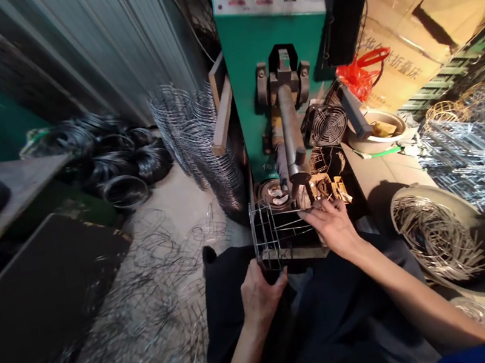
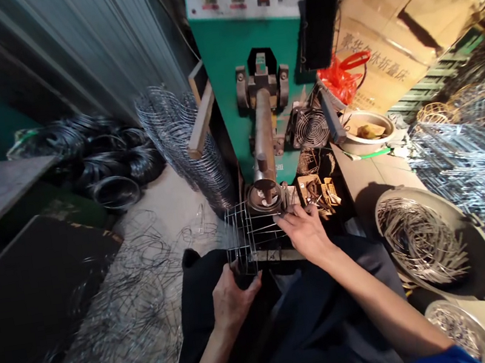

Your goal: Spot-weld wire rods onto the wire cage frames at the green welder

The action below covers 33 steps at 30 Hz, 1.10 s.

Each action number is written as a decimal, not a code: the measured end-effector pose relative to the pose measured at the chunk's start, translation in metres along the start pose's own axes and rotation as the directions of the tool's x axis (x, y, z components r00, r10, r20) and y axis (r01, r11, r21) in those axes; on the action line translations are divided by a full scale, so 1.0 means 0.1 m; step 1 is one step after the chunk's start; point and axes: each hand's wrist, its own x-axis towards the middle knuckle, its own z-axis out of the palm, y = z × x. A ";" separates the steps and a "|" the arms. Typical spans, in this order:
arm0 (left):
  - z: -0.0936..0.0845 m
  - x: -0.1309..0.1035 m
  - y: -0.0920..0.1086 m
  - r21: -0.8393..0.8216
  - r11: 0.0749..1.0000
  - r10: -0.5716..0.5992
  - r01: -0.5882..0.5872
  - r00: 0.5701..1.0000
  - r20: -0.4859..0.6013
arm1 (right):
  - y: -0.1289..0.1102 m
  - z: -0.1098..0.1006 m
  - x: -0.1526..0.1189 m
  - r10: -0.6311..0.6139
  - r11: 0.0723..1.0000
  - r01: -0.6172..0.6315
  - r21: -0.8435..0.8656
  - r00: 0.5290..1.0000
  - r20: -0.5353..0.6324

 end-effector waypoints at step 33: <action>0.05 0.24 0.00 0.005 1.000 -0.022 0.022 0.997 -0.074 | 0.01 0.01 0.32 0.073 0.956 -0.023 0.294 0.984 -0.161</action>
